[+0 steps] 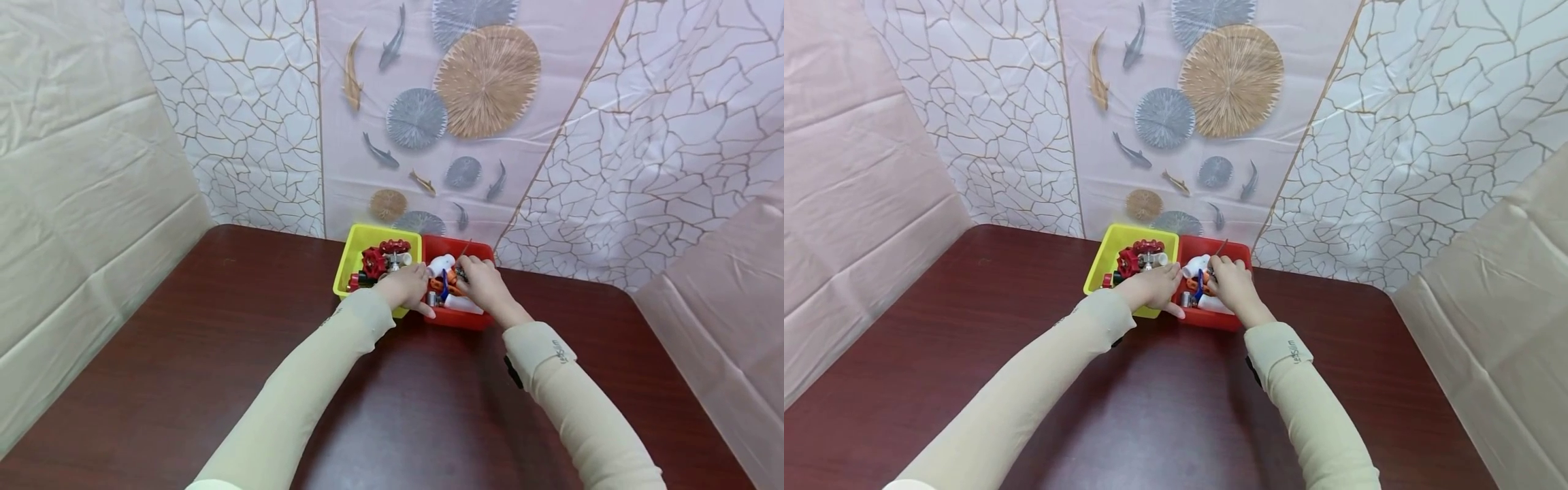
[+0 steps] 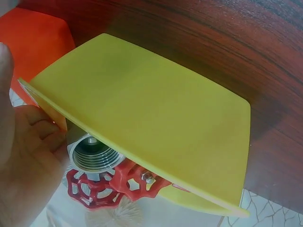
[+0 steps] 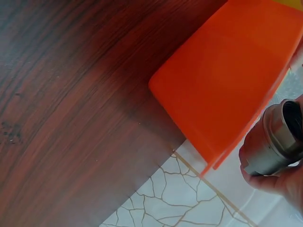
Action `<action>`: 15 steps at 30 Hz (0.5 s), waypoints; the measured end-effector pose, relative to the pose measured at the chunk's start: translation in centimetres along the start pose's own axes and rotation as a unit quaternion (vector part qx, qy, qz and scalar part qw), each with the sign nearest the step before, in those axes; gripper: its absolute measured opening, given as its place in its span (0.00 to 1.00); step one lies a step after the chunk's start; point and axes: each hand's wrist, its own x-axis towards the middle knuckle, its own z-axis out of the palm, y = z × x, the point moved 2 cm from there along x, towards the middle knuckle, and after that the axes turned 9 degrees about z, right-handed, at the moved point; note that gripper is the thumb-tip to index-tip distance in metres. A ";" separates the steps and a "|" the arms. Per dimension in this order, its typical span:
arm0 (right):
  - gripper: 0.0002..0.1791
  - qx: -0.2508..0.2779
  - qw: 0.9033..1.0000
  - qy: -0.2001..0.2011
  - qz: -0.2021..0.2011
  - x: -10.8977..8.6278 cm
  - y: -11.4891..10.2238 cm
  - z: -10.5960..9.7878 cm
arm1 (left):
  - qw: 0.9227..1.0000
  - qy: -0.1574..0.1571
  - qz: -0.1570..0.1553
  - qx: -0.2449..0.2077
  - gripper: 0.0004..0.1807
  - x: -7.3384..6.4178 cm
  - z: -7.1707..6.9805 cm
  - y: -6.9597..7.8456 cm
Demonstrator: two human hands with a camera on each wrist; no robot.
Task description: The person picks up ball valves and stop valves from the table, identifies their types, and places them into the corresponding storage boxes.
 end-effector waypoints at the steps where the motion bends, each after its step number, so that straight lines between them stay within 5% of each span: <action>1: 0.16 0.000 1.000 -0.007 0.002 0.1 0.0 0.2 | 1.000 0.000 0.001 0.000 0.49 0.0 0.0 0.0; 15: 0.17 -0.042 0.997 -0.064 -0.001 1.6 0.5 1.2 | 1.000 -0.004 -0.003 0.017 0.48 0.2 -0.3 0.0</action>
